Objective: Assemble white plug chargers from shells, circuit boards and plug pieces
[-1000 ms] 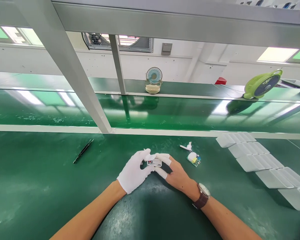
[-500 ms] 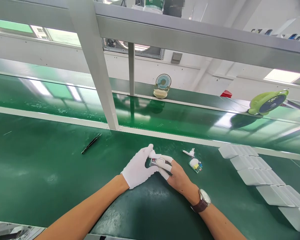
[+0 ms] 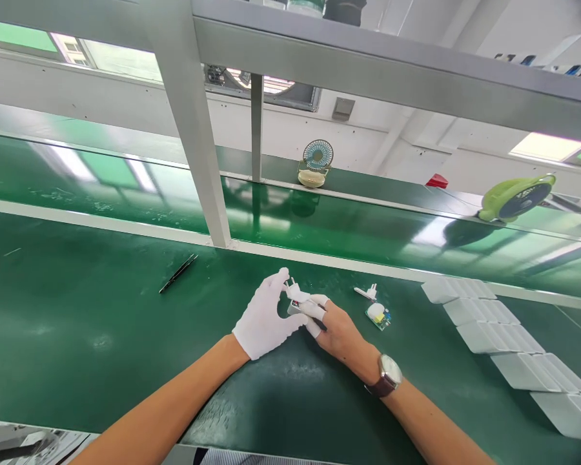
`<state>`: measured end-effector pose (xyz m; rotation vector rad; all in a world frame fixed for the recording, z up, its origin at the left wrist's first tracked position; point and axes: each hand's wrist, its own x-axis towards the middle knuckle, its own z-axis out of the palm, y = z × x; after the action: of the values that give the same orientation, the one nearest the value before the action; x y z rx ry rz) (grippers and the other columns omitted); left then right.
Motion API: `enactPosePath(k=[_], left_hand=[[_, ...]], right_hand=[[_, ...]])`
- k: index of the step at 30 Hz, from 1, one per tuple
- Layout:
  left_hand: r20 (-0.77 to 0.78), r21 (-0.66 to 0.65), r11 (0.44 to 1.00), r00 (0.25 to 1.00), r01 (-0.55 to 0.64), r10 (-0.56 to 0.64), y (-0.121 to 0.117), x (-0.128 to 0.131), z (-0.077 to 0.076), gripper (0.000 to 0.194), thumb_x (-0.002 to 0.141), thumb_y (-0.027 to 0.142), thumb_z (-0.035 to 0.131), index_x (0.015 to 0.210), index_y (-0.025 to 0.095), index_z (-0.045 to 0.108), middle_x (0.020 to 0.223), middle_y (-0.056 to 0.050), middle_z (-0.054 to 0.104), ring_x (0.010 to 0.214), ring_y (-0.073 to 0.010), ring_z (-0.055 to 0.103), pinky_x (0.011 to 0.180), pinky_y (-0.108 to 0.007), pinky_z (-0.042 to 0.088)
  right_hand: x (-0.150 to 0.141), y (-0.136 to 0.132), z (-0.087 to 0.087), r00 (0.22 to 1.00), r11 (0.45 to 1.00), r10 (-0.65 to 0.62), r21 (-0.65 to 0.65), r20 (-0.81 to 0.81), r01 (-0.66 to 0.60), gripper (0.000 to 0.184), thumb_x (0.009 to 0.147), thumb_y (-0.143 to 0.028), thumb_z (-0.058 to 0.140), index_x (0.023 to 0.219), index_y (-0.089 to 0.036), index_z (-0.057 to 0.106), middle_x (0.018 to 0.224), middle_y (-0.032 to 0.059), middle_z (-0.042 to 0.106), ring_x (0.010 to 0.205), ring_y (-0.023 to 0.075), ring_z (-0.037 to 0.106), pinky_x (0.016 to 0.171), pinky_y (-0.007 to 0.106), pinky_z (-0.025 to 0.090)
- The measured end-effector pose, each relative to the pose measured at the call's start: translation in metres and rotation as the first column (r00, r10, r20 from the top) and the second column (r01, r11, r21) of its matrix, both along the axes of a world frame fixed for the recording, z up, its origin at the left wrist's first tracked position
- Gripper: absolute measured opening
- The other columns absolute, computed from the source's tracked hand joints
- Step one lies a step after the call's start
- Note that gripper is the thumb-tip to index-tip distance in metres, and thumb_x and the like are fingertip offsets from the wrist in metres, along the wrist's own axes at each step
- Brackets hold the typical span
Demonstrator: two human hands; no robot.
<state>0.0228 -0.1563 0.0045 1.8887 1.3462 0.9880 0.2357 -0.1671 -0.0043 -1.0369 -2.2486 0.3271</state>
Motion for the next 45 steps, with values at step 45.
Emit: enactPosePath(k=[45], left_hand=[[-0.099, 0.011, 0.996, 0.991, 0.089, -0.087, -0.013, 0.014, 0.005, 0.073, 0.071, 0.032, 0.082, 0.137, 0.028, 0.053, 0.132, -0.007, 0.059, 0.113, -0.0272, 0.064, 0.094, -0.043, 0.057]], right_hand=[[-0.011, -0.007, -0.013, 0.702, 0.534, -0.303, -0.725, -0.644, -0.435, 0.037, 0.105, -0.049, 0.042, 0.124, -0.028, 0.066, 0.104, 0.0061, 0.077, 0.089, 0.0233, 0.074, 0.076, 0.039, 0.061]])
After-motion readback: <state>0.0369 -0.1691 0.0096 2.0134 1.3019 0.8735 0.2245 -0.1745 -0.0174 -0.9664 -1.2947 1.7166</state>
